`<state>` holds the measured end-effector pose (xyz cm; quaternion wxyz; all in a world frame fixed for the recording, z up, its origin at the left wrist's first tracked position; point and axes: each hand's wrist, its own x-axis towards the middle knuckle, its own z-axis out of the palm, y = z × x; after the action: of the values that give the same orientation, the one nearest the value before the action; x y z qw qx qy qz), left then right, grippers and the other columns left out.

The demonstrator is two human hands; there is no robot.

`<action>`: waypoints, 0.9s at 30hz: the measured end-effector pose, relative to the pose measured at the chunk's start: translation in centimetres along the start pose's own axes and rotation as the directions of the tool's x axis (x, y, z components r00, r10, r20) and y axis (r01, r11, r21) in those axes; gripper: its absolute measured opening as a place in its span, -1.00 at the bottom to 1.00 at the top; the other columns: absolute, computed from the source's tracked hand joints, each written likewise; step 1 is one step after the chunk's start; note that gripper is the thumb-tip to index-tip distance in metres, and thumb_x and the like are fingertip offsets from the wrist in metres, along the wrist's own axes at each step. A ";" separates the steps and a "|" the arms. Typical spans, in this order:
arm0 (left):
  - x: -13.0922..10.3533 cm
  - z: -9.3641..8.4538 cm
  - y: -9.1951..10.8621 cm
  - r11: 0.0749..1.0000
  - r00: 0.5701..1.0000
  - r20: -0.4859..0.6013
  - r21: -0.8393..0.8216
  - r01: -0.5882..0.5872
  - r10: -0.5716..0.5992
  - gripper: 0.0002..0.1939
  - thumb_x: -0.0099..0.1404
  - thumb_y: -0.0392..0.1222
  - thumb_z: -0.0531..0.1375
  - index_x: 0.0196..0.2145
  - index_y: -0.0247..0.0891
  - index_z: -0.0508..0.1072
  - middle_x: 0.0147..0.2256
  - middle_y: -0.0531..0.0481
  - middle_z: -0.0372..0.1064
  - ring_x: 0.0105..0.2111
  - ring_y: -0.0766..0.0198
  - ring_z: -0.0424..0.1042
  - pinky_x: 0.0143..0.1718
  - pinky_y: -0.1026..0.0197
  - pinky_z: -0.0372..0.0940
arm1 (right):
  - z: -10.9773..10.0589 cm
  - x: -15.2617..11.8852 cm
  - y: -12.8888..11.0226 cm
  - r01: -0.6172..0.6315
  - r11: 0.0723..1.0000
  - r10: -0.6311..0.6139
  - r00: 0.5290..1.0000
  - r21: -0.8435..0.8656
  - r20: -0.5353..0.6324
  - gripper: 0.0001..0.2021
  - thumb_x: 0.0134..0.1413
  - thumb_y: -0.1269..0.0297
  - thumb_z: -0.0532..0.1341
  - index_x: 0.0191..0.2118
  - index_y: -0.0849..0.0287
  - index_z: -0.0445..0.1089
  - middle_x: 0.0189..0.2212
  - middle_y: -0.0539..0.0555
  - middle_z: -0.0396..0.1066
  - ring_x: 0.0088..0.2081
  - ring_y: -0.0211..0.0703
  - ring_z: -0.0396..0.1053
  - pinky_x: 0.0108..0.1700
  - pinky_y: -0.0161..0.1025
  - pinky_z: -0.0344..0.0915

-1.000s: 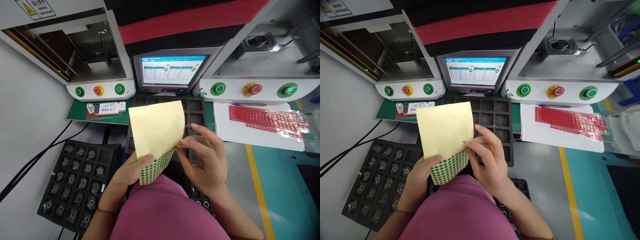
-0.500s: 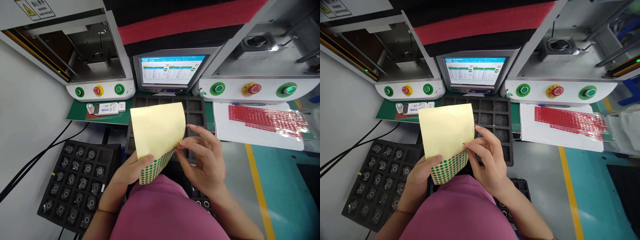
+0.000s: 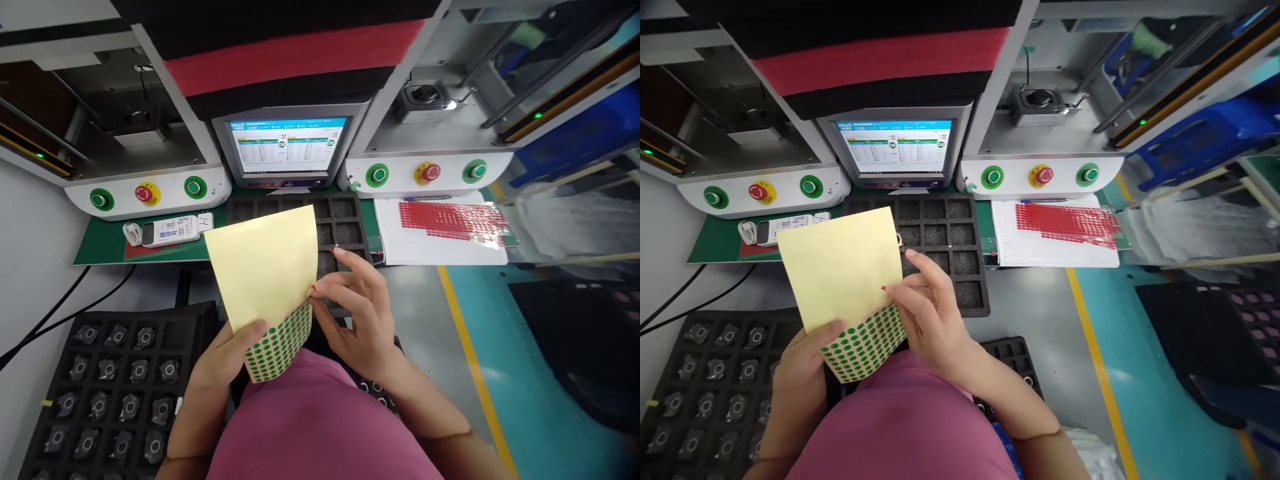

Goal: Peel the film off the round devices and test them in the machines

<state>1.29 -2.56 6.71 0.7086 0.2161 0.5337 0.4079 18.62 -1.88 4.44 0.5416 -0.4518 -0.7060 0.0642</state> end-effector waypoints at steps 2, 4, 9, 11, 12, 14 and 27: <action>0.0 0.0 0.0 1.000 1.000 0.000 0.012 0.011 -0.011 -0.54 0.10 -0.08 0.39 -0.02 -0.21 0.59 -0.09 -0.11 0.59 0.09 -0.18 0.45 0.21 -0.04 0.28 | -0.1 0.1 0.0 0.003 1.000 -0.003 1.000 0.000 -0.005 -0.59 0.11 0.73 0.17 0.01 0.17 0.30 0.17 0.27 0.18 -0.25 -0.26 0.45 -0.18 -0.18 0.57; 0.0 0.2 0.1 1.000 1.000 0.003 0.010 0.010 -0.010 -0.54 0.13 -0.09 0.36 0.00 -0.21 0.58 -0.07 -0.12 0.58 0.10 -0.19 0.44 0.21 -0.05 0.28 | -0.1 0.1 0.1 0.004 1.000 -0.004 1.000 -0.006 -0.002 -0.60 0.13 0.72 0.16 0.01 0.15 0.29 0.17 0.26 0.19 -0.25 -0.26 0.44 -0.19 -0.19 0.58; 0.3 0.5 0.0 0.999 0.998 0.053 -0.037 0.029 -0.027 -0.50 0.12 -0.11 0.35 0.03 -0.21 0.55 -0.10 -0.13 0.60 0.11 -0.23 0.42 0.14 -0.07 0.36 | 0.0 0.0 0.1 0.021 1.000 -0.021 1.000 -0.012 -0.012 -0.56 0.12 0.73 0.13 0.03 0.12 0.30 0.20 0.23 0.17 -0.25 -0.27 0.44 -0.25 -0.22 0.58; 0.6 0.3 0.0 0.999 0.998 0.053 -0.036 0.040 -0.038 -0.50 0.12 -0.10 0.35 0.04 -0.22 0.55 -0.11 -0.13 0.60 0.11 -0.23 0.42 0.13 -0.06 0.37 | 0.1 -0.1 0.2 0.016 1.000 -0.016 1.000 -0.004 -0.019 -0.55 0.11 0.73 0.13 0.03 0.13 0.31 0.21 0.22 0.16 -0.21 -0.25 0.45 -0.23 -0.21 0.58; 0.7 0.2 0.0 0.999 0.998 0.053 -0.034 0.039 -0.037 -0.50 0.12 -0.09 0.35 0.04 -0.22 0.55 -0.12 -0.13 0.60 0.10 -0.23 0.43 0.13 -0.06 0.38 | 0.1 -0.1 0.2 0.013 1.000 -0.013 1.000 0.000 -0.019 -0.55 0.11 0.73 0.13 0.04 0.13 0.31 0.21 0.22 0.17 -0.18 -0.23 0.45 -0.21 -0.20 0.59; 1.0 0.0 -0.1 0.999 0.998 0.063 -0.027 0.031 -0.029 -0.48 0.10 -0.09 0.36 0.04 -0.21 0.55 -0.15 -0.12 0.61 0.08 -0.22 0.46 0.09 -0.05 0.41 | 0.2 -0.2 0.4 0.018 1.000 -0.018 1.000 0.007 -0.010 -0.55 0.12 0.74 0.14 0.04 0.14 0.30 0.21 0.23 0.16 -0.15 -0.22 0.45 -0.18 -0.19 0.59; 4.2 -4.7 1.2 0.921 0.968 0.127 0.304 -0.245 0.216 -0.62 0.07 -0.02 0.39 -0.20 -0.30 0.60 -0.29 -0.10 0.62 -0.31 0.08 0.59 -0.27 0.17 0.49 | -0.5 -1.3 2.6 -0.200 0.977 0.206 0.975 0.073 -0.088 -0.55 0.07 0.68 0.23 -0.02 0.01 0.32 0.15 0.14 0.18 -0.23 -0.25 0.41 -0.22 -0.16 0.52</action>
<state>-3.10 0.92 3.54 0.6352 0.4066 0.5303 0.3872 20.57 -1.48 2.22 0.5792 -0.5067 -0.6272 0.1201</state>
